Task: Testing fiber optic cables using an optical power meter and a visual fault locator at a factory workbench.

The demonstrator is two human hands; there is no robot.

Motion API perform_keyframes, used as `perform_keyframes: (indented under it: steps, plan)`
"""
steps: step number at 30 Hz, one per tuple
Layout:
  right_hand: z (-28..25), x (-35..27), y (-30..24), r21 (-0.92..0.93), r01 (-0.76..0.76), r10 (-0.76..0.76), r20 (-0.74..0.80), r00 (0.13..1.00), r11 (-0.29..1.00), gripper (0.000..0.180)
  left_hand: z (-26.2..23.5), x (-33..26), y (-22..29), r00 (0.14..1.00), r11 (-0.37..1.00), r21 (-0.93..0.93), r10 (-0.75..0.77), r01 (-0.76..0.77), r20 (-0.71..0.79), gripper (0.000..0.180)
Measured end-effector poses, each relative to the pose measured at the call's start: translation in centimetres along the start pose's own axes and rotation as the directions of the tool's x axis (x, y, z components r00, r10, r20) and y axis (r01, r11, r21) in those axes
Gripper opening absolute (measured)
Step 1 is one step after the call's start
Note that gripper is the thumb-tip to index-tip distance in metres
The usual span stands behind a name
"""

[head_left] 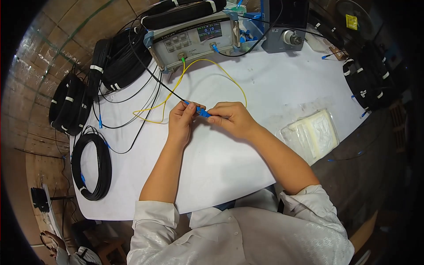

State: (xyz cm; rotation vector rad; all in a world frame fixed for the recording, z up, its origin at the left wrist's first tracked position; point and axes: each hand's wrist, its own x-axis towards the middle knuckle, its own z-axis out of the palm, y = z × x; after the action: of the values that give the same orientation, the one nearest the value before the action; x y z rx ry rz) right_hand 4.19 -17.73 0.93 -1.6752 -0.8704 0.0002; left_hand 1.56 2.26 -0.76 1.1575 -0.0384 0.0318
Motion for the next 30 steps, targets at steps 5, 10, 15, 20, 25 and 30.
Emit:
perform_keyframes:
  steps: [5, 10, 15, 20, 25, 30]
  plan:
    - [0.0, 0.0, 0.1, -0.014, 0.006, -0.006, -0.005, 1.000, 1.000, 0.017, 0.0, 0.0, 0.1, 1.000, 1.000, 0.008, -0.003, 0.003, 0.004, 0.022]
    - [-0.1, 0.0, -0.5, -0.036, -0.019, 0.019, -0.003, 1.000, 0.999, 0.017, 0.1, -0.1, 0.2, 1.000, 1.000, 0.005, 0.001, -0.001, 0.021, 0.022]
    - [0.6, -0.1, 0.2, -0.031, -0.110, 0.106, -0.103, 0.989, 0.993, 0.021, 1.0, -0.2, -0.3, 0.998, 0.999, 0.016, 0.050, -0.050, -0.040, 0.023]
    - [0.8, 0.0, 0.0, -0.156, -0.132, 0.116, -0.109, 0.987, 0.979, 0.022, 1.6, -0.3, -0.4, 0.993, 0.980, 0.173, 0.104, -0.095, -0.047, 0.023]
    - [1.1, 0.1, -0.6, -0.113, -0.109, 0.096, -0.112, 0.989, 0.988, 0.023, 2.2, -0.4, -0.1, 0.980, 0.995, 0.069, 0.082, -0.071, -0.180, 0.024]
    - [1.1, -0.2, 0.3, -0.044, -0.196, 0.184, -0.191, 0.964, 0.980, 0.021, 1.5, -0.1, -0.2, 0.984, 0.995, 0.003, 0.094, -0.095, -0.151, 0.024]
